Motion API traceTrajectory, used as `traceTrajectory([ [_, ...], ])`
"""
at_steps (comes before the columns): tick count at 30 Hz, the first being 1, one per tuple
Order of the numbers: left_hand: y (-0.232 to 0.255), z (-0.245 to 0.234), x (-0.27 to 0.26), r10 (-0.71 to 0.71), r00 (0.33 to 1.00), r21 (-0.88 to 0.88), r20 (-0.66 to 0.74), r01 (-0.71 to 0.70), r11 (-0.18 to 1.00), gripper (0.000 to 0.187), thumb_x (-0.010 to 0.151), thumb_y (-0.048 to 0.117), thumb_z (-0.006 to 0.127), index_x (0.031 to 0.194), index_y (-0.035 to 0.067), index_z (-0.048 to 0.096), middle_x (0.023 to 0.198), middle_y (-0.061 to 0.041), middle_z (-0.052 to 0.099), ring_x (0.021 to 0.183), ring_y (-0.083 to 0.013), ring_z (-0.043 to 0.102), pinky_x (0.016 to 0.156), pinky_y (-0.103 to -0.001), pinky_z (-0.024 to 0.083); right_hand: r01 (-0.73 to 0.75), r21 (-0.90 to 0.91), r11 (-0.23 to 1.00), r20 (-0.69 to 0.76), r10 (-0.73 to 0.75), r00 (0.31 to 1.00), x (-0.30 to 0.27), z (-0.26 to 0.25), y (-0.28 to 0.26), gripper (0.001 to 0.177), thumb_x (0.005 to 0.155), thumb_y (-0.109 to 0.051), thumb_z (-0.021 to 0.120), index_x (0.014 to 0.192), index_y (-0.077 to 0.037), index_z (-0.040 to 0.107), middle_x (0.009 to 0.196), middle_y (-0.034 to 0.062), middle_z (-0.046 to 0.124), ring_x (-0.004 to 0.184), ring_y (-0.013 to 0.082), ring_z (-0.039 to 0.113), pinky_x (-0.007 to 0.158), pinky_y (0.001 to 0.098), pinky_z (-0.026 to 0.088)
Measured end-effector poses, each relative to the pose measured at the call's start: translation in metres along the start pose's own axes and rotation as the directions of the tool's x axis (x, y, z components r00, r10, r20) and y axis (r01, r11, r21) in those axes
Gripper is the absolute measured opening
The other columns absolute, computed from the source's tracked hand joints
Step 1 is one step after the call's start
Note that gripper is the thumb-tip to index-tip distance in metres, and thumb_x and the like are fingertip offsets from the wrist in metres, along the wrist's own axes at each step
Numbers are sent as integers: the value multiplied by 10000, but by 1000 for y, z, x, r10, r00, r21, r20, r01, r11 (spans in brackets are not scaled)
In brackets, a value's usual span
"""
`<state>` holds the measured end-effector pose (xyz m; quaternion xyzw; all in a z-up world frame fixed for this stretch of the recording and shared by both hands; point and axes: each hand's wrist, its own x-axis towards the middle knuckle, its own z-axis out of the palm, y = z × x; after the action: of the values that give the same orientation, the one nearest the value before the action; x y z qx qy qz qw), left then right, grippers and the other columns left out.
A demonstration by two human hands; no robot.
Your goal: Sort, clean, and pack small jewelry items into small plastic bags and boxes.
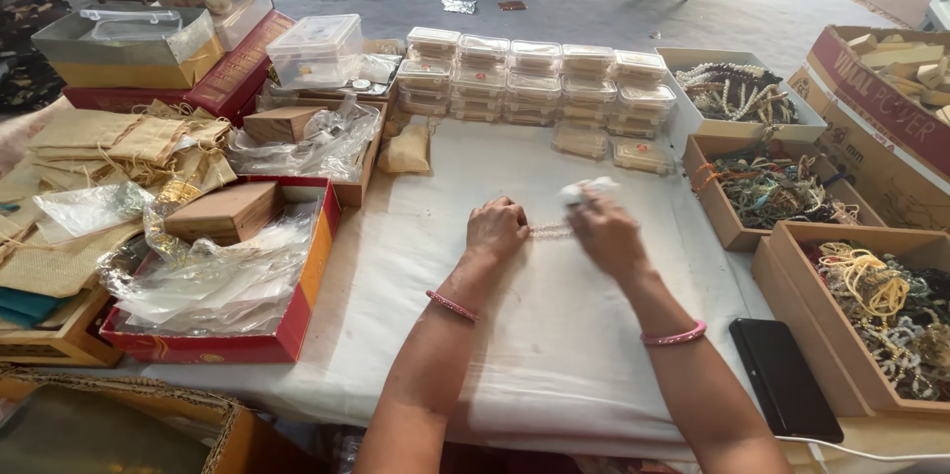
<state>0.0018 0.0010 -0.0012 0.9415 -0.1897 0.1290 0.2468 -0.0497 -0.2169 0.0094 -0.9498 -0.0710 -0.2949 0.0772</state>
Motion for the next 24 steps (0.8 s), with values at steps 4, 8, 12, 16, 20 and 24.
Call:
traceTrajectory([
  [4, -6, 5, 2, 31, 998, 82, -48, -27, 996, 176, 826, 323, 791, 936, 187, 791, 1082, -10, 706, 1101, -215, 656, 958, -414, 493, 421, 43, 906, -110, -414, 903, -4, -6, -35, 400, 980, -370, 635, 1223, -76, 757, 1413, 240, 609, 1217, 421, 618, 1018, 477, 508],
  [8, -6, -4, 2, -47, 998, 111, -51, 52, 992, 198, 813, 351, 805, 915, 182, 797, 1065, -18, 703, 1072, -205, 661, 924, -410, 508, 307, 78, 949, 55, -311, 949, -4, 4, -10, 376, 945, -366, 644, 1163, -85, 765, 1404, 191, 612, 1229, 388, 621, 1043, 471, 498],
  [12, -11, 0, 4, -87, 993, 146, -74, 97, 985, 190, 820, 330, 788, 929, 174, 794, 1066, -15, 708, 1072, -197, 667, 923, -406, 516, -103, -89, 991, 247, 123, 961, -3, 4, 32, 330, 1050, -357, 582, 1166, -104, 759, 1437, 129, 634, 1163, 302, 698, 1068, 416, 534],
  [16, -10, -3, 2, -72, 994, 147, -80, 84, 986, 254, 806, 373, 795, 930, 152, 784, 1067, -31, 699, 1078, -212, 658, 914, -424, 511, -255, -144, 956, 177, 278, 944, -3, -4, 43, 307, 987, -338, 629, 1116, -110, 786, 1363, 126, 673, 1179, 306, 679, 1039, 422, 536],
  [20, -19, 6, 2, 5, 983, 68, -182, 8, 998, 234, 800, 315, 787, 991, 181, 771, 1050, -26, 704, 1059, -228, 662, 907, -439, 504, -45, -122, 991, -66, 37, 997, -2, 2, 16, 384, 963, -386, 666, 1159, -74, 772, 1373, 162, 650, 1162, 341, 674, 1004, 427, 536],
  [24, -18, -2, -2, 9, 990, 34, -137, -4, 999, 160, 826, 356, 797, 906, 217, 790, 1056, -10, 701, 1092, -228, 649, 935, -435, 494, 289, 38, 956, -80, -286, 955, -6, -12, -37, 357, 926, -368, 681, 1159, -120, 792, 1380, 150, 637, 1121, 358, 672, 952, 460, 513],
])
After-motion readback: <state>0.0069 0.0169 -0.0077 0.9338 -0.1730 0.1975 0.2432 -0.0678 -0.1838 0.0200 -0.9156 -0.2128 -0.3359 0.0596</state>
